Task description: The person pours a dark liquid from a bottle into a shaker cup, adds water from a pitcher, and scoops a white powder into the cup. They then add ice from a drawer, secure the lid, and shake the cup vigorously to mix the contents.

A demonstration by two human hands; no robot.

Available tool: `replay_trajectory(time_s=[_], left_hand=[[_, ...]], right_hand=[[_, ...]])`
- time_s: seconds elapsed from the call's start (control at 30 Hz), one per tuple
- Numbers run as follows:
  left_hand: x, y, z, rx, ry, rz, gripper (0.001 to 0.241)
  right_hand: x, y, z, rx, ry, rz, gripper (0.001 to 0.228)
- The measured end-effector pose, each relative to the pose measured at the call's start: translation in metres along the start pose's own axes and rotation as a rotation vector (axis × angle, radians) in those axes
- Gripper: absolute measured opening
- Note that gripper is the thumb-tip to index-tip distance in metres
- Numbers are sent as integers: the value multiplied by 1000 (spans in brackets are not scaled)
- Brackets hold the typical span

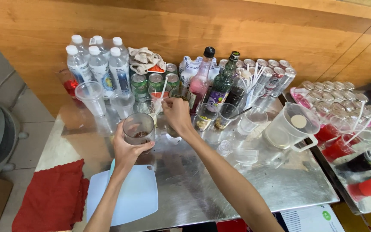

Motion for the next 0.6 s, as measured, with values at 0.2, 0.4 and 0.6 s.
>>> replay_trajectory(time_s=[0.2,0.4,0.6], left_hand=[[6,21,21,71,31,-42,105],[29,65,25,135,-7,-219,105],[71,111,0,126,-96,-347,108]], right_hand=[[68,-59,-51,-103,-62,72,36],[124,-83,3,-179,-46,122,33],[181,-111,37,-227,103,271,32]])
Point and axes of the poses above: each hand's wrist, its own x-axis away from the middle knuckle, its own y-axis out of the palm, z = x × y, the point moved 1 cm from there along -x, towards the middle knuckle, and after that the axes turned 9 degrees about -x, right-handed, at the moved point
